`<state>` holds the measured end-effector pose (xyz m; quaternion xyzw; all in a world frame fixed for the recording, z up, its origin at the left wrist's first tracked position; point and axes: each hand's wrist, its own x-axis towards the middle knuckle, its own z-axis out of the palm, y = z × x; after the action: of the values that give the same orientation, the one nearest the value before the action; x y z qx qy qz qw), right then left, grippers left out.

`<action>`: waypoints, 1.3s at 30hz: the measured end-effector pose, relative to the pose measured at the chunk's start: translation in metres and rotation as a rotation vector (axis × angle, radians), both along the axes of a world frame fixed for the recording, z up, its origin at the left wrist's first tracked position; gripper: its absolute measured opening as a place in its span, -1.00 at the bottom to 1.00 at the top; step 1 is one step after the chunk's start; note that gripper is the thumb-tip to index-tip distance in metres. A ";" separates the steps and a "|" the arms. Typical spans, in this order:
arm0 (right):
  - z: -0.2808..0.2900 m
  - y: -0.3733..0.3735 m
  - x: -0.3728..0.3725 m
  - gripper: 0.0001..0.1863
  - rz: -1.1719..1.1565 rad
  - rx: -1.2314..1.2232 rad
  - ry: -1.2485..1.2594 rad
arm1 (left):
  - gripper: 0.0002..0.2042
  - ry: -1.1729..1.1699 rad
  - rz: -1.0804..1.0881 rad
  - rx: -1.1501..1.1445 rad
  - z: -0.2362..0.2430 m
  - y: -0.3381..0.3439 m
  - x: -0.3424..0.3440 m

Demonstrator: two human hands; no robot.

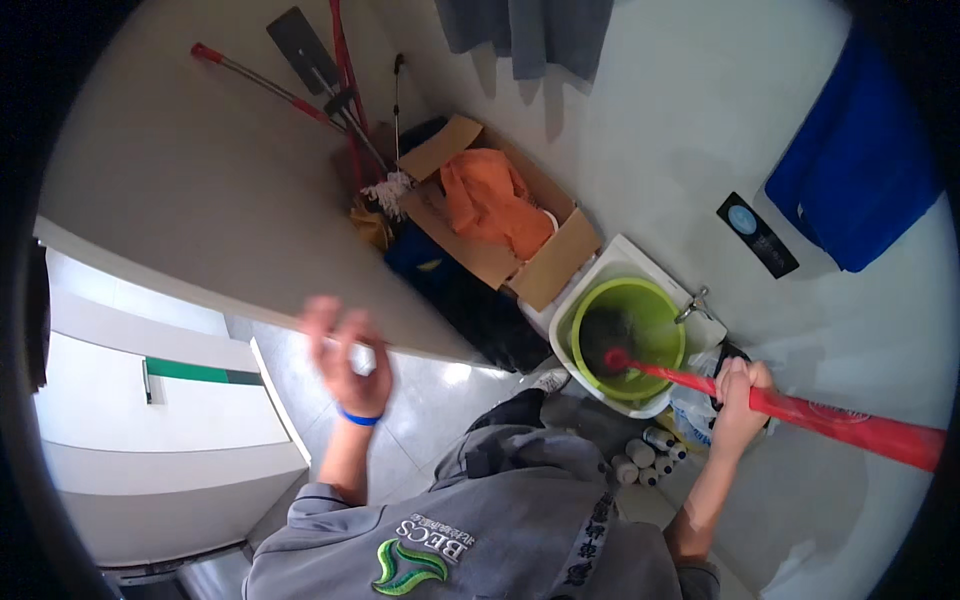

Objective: Mopping the floor in a public restroom and cleaning the mop in a bucket.

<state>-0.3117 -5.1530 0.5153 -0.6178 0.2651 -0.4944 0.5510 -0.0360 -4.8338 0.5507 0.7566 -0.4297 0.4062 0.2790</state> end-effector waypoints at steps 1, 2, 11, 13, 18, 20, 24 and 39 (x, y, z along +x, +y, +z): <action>0.004 -0.001 0.001 -0.62 0.009 0.005 0.015 | -0.57 -0.208 0.103 -0.094 0.017 0.016 0.013; 0.002 0.000 -0.001 -0.61 0.011 0.042 0.001 | -0.52 -0.330 0.277 -0.132 0.037 0.025 0.017; -0.001 0.014 -0.010 -0.63 0.085 0.024 -0.007 | -0.26 0.016 0.186 -0.503 0.087 -0.001 0.063; -0.003 0.014 -0.012 -0.63 0.049 0.004 -0.012 | -0.32 0.031 0.216 -0.499 0.084 -0.005 0.060; -0.008 0.011 -0.014 -0.63 0.026 0.020 -0.042 | -0.41 -0.046 0.214 -0.431 0.082 0.001 0.067; -0.011 0.010 -0.013 -0.62 0.062 0.030 -0.058 | -0.46 -0.019 0.171 -0.486 0.080 -0.004 0.064; -0.011 0.011 -0.017 -0.60 0.006 0.023 -0.040 | -0.58 -0.084 0.160 -0.436 0.083 -0.003 0.069; -0.010 0.020 -0.026 -0.56 -0.029 -0.026 0.016 | -0.57 -0.016 0.158 -0.492 0.067 0.015 0.081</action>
<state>-0.3377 -5.1333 0.5048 -0.6249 0.2719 -0.5009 0.5335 0.0450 -4.8193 0.6173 0.6941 -0.2597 0.5250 0.4186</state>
